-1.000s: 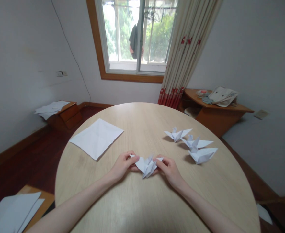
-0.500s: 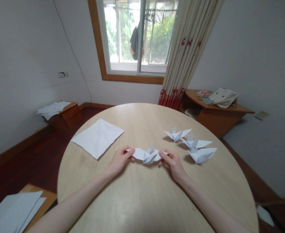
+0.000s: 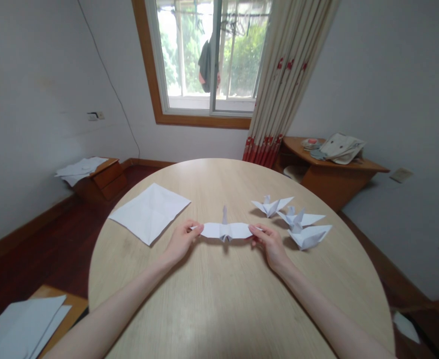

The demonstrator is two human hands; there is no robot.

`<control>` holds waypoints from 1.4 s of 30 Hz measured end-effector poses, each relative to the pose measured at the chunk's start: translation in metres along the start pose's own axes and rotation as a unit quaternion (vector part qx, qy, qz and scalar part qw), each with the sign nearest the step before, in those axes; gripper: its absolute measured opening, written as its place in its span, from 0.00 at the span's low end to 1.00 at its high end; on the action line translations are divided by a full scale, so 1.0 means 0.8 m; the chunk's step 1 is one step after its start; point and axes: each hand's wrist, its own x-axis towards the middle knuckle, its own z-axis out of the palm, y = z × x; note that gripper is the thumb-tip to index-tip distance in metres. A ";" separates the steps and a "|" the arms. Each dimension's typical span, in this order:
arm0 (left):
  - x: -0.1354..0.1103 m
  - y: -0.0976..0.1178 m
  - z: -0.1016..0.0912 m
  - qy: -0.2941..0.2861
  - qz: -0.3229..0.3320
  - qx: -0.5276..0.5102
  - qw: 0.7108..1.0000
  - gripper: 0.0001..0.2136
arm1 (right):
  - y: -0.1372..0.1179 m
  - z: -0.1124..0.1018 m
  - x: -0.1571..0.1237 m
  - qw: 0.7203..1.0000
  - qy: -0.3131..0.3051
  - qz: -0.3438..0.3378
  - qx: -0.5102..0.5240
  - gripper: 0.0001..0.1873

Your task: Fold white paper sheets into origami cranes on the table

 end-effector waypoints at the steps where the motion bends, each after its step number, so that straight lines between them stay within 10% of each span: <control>1: 0.001 -0.001 0.000 0.002 0.003 0.008 1.000 0.15 | 0.001 0.000 0.000 1.000 0.000 -0.003 -0.013 0.21; 15: -0.012 0.010 0.003 -0.013 0.030 0.133 0.991 0.19 | 0.008 -0.001 0.000 0.959 0.043 -0.156 -0.231 0.14; 25: -0.020 0.021 0.006 -0.008 0.070 0.115 0.991 0.19 | -0.011 0.022 -0.044 0.813 0.052 -0.414 -0.406 0.11; 42: -0.028 0.024 0.007 -0.106 0.161 0.102 0.976 0.26 | -0.005 0.024 -0.038 0.840 -0.021 -0.378 -0.390 0.06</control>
